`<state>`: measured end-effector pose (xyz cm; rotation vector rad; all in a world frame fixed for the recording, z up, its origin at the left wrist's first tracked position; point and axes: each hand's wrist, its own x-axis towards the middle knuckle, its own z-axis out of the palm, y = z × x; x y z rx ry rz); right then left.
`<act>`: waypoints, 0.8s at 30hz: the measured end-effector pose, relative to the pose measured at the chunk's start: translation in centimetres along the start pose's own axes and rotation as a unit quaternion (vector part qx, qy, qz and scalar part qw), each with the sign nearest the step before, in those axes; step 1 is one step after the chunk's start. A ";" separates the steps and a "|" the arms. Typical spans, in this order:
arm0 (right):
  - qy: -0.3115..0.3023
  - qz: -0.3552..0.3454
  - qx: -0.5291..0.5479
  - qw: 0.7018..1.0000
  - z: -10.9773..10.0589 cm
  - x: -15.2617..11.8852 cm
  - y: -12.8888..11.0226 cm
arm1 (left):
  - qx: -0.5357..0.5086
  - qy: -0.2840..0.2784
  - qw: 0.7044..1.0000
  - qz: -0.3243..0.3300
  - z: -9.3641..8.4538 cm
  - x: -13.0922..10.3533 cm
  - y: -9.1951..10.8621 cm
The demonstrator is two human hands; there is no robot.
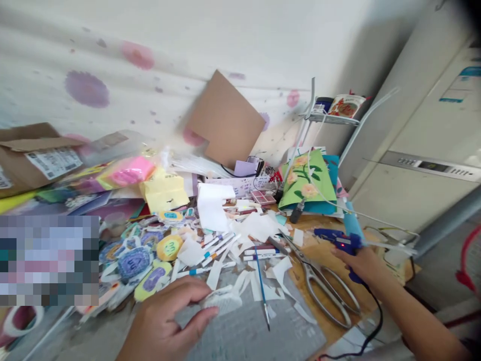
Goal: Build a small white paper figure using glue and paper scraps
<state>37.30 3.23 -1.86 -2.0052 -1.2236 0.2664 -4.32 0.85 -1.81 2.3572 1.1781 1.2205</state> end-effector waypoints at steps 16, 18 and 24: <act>-0.031 -0.058 -0.208 0.976 -2.5 2.0 3.7 | 0.024 -0.007 1.000 -0.010 -0.2 -0.2 -0.2; -0.014 -0.103 -0.228 0.968 -3.2 0.2 2.1 | 0.015 0.009 1.000 0.013 -0.2 -0.1 0.1; -0.229 -0.241 0.054 0.942 2.1 -9.1 -7.8 | -0.041 0.063 0.996 0.040 -0.1 0.0 1.5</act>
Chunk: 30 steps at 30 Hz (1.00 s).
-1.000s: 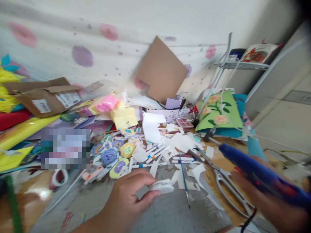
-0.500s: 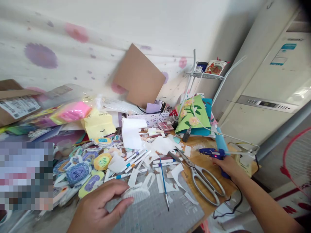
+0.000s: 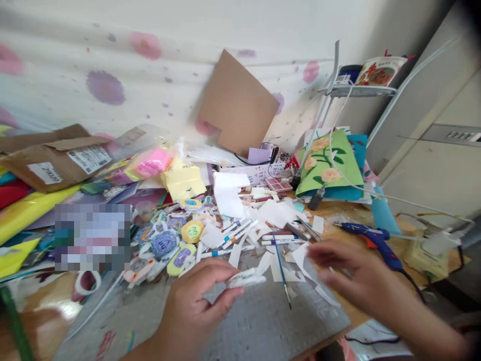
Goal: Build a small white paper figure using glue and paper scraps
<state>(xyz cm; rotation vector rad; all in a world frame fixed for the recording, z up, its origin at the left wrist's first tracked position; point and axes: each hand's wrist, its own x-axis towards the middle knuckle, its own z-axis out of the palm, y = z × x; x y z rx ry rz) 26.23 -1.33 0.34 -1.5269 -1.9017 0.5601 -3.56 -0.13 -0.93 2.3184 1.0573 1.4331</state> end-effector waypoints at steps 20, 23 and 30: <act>-0.173 -0.070 0.260 0.947 6.8 2.2 -4.3 | -0.354 -0.015 0.901 -0.250 0.2 -0.1 0.4; -0.193 -0.057 0.241 0.949 6.9 2.3 -4.1 | -0.401 -0.026 0.862 -0.309 0.7 -0.2 0.6; -0.210 -0.053 0.177 0.960 6.8 1.9 -3.9 | -0.341 -0.094 0.890 -0.287 0.6 -0.3 0.9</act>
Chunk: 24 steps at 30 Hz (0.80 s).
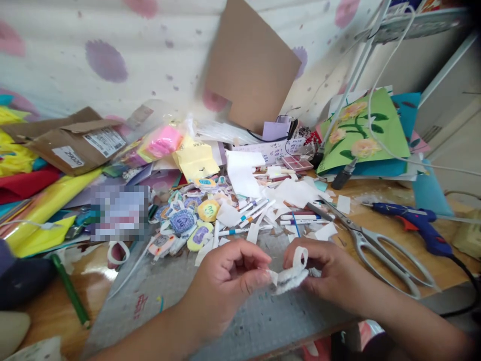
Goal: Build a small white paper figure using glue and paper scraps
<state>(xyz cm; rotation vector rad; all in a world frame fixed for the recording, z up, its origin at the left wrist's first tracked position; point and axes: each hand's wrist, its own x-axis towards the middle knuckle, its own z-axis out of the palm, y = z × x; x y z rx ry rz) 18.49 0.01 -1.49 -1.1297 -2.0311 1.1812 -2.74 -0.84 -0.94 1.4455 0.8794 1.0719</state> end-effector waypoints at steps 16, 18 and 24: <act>-0.029 0.020 -0.054 0.998 0.3 0.2 -0.7 | 0.276 -0.057 0.940 0.192 -0.4 0.1 0.2; -0.016 0.024 -0.058 0.998 0.2 0.2 -0.8 | 0.293 -0.050 0.938 0.178 -0.3 0.1 0.2; -0.004 0.030 -0.050 0.998 -0.1 -0.1 -1.6 | 0.324 -0.027 0.933 0.151 -0.1 0.1 0.1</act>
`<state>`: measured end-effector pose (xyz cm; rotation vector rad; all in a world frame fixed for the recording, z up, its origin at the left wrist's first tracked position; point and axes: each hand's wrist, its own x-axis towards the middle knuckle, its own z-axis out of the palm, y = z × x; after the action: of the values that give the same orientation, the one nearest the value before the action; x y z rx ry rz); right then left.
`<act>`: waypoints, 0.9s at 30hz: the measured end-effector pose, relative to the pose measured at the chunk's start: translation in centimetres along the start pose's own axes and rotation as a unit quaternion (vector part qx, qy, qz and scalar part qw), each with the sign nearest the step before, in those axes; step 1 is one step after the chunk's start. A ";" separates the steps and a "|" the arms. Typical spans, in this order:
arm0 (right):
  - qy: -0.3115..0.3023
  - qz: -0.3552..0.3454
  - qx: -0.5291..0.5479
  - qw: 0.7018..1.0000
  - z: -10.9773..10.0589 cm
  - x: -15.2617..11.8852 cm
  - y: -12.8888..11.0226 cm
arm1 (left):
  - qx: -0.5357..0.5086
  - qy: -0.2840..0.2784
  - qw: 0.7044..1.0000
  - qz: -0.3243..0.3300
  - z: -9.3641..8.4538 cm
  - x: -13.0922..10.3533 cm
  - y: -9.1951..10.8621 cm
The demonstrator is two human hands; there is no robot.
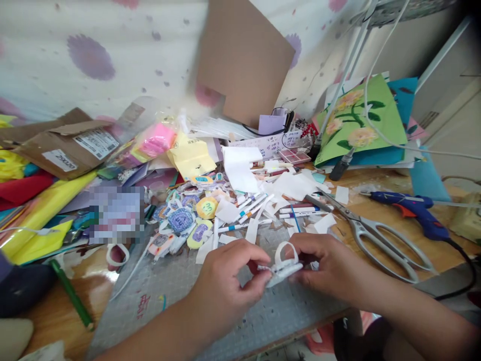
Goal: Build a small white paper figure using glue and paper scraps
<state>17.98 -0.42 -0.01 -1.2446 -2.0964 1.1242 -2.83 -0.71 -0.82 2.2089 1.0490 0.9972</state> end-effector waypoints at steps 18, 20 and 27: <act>0.048 0.048 0.190 0.979 1.2 0.2 1.3 | -0.273 -0.013 0.953 -0.131 0.4 -0.7 -1.3; 0.060 0.039 0.225 0.972 1.8 0.4 1.5 | -0.300 -0.036 0.944 -0.133 0.5 -0.7 -1.4; 0.112 -0.029 -0.012 0.993 -0.5 0.9 1.9 | -0.357 0.111 0.903 -0.212 0.3 -0.1 -1.1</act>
<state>18.83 1.06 -1.38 -1.2496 -1.9694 0.8917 -3.14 -0.14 -1.78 1.2348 0.9859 1.1965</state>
